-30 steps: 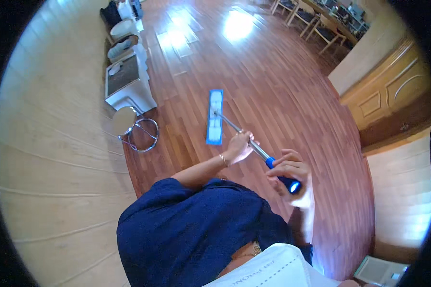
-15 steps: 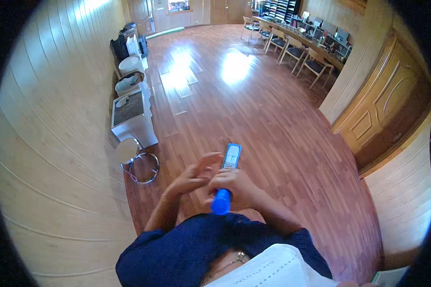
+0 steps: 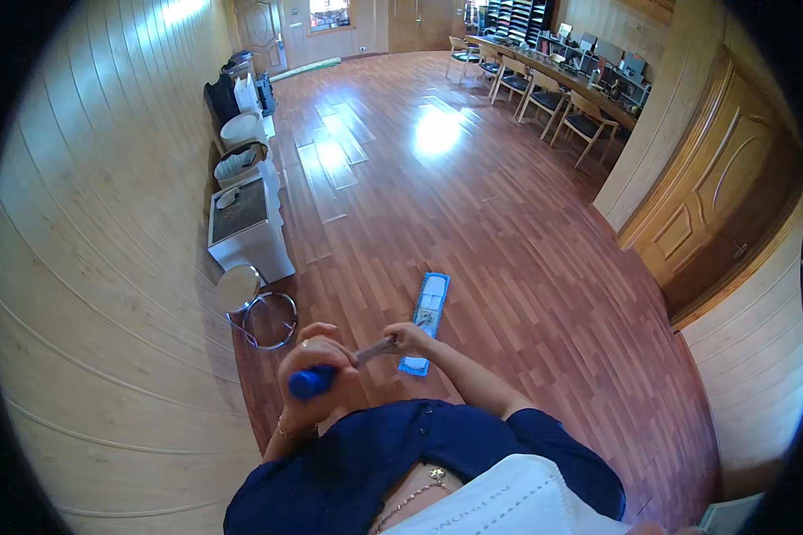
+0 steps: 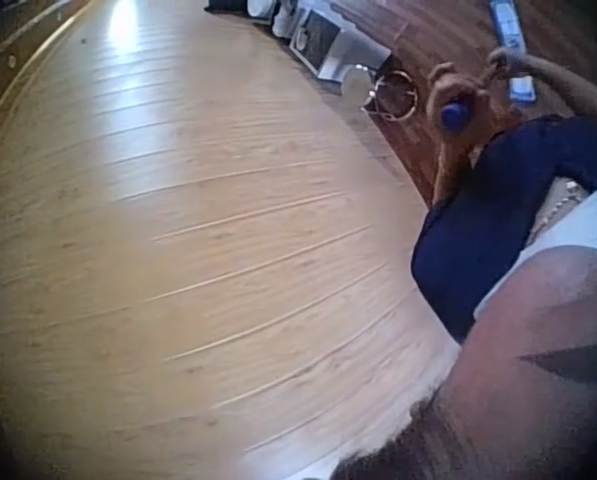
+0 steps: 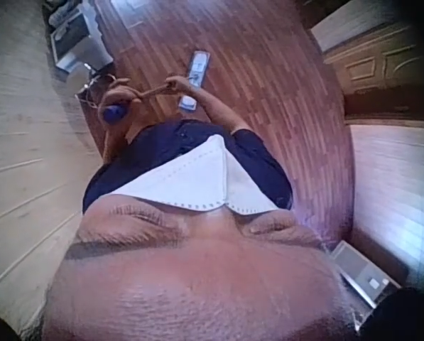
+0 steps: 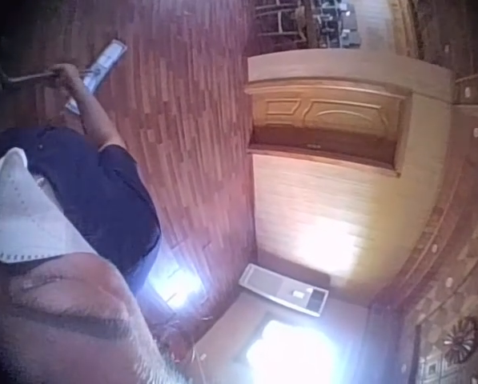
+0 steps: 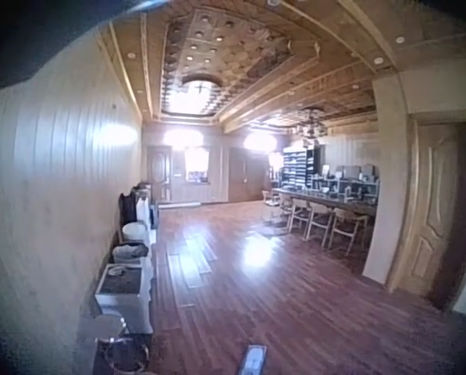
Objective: Mopping a wooden floor in a large room.
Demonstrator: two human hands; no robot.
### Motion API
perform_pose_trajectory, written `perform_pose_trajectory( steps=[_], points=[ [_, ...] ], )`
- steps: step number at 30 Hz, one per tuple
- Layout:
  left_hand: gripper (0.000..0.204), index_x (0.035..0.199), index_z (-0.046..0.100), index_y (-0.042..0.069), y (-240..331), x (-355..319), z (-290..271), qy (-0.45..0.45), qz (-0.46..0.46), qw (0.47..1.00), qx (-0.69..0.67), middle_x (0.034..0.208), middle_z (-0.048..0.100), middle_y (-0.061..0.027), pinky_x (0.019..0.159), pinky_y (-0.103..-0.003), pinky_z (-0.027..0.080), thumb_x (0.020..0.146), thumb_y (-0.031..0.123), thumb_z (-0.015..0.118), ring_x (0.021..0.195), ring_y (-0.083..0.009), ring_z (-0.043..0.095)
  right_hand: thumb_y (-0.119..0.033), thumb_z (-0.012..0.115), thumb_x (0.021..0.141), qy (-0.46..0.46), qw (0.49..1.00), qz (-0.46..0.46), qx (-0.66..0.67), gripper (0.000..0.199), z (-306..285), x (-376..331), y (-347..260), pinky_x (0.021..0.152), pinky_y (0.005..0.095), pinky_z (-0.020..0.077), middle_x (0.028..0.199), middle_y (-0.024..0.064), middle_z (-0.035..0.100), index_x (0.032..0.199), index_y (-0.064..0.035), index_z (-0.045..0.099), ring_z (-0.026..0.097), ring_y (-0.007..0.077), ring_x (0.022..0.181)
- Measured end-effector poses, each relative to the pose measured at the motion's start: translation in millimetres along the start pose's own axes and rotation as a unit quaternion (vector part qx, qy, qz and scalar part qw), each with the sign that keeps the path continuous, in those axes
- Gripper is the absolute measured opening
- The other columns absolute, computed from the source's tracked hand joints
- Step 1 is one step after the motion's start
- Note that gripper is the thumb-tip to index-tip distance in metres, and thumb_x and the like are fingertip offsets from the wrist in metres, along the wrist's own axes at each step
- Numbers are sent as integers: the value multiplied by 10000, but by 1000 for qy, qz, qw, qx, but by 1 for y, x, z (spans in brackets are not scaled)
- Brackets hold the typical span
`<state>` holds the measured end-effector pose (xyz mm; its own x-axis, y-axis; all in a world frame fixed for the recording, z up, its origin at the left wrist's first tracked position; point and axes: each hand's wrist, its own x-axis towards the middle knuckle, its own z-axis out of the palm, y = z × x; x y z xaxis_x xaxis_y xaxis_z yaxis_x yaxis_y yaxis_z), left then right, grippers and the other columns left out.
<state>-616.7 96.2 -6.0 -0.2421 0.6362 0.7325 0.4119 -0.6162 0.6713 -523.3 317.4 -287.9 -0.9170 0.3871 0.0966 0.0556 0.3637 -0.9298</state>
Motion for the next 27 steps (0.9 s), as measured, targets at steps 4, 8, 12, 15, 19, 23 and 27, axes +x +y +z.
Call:
perform_pose_trajectory(
  steps=[4,8,12,15,19,23,27],
  points=[
    [209,811,607,107,15,-4,-3,-63,13,998,26,700,673,-69,970,-424,386,721,130,795,723,-190,688,-92,680,726,5,996,11,-85,176,10,-15,4,527,338,377,603,45,478,685,-38,518,485,105,609],
    [193,807,614,109,5,9,-11,-47,6,999,14,699,682,-49,971,-434,376,725,131,787,719,-184,694,-151,673,678,61,982,-23,-177,171,2,-10,-16,564,434,413,681,197,550,686,-32,550,565,369,654],
    [182,816,610,120,-11,17,-19,-48,7,998,-46,698,680,-29,971,-455,376,737,127,775,699,-182,690,-168,691,683,63,986,-11,-155,180,-4,-22,-24,584,446,431,675,182,551,685,-42,563,580,364,687],
    [194,811,588,121,-22,21,-14,-51,12,993,-103,673,667,-31,954,-461,393,747,135,771,678,-188,686,-185,707,677,98,976,-28,-194,188,-6,-41,-21,596,454,438,680,172,555,680,-57,569,585,359,704],
    [201,803,560,117,-32,40,11,-65,4,988,-139,642,652,-36,925,-466,415,772,152,755,660,-198,680,-231,703,661,130,967,13,-220,175,-25,-74,-10,598,474,449,693,152,588,665,-104,582,586,373,703],
    [165,843,527,107,-59,67,51,-93,21,977,-193,610,599,-25,885,-464,420,832,154,685,597,-197,629,-202,659,653,199,946,90,-241,108,-47,-109,-2,600,495,466,677,141,609,641,-135,576,598,375,692],
    [118,871,484,89,-96,79,102,-184,62,946,-260,628,559,-30,890,-497,403,879,138,591,619,-195,601,-159,635,618,308,901,139,-272,89,-65,-163,31,600,467,479,692,116,605,626,-130,551,596,356,685]
  ],
)
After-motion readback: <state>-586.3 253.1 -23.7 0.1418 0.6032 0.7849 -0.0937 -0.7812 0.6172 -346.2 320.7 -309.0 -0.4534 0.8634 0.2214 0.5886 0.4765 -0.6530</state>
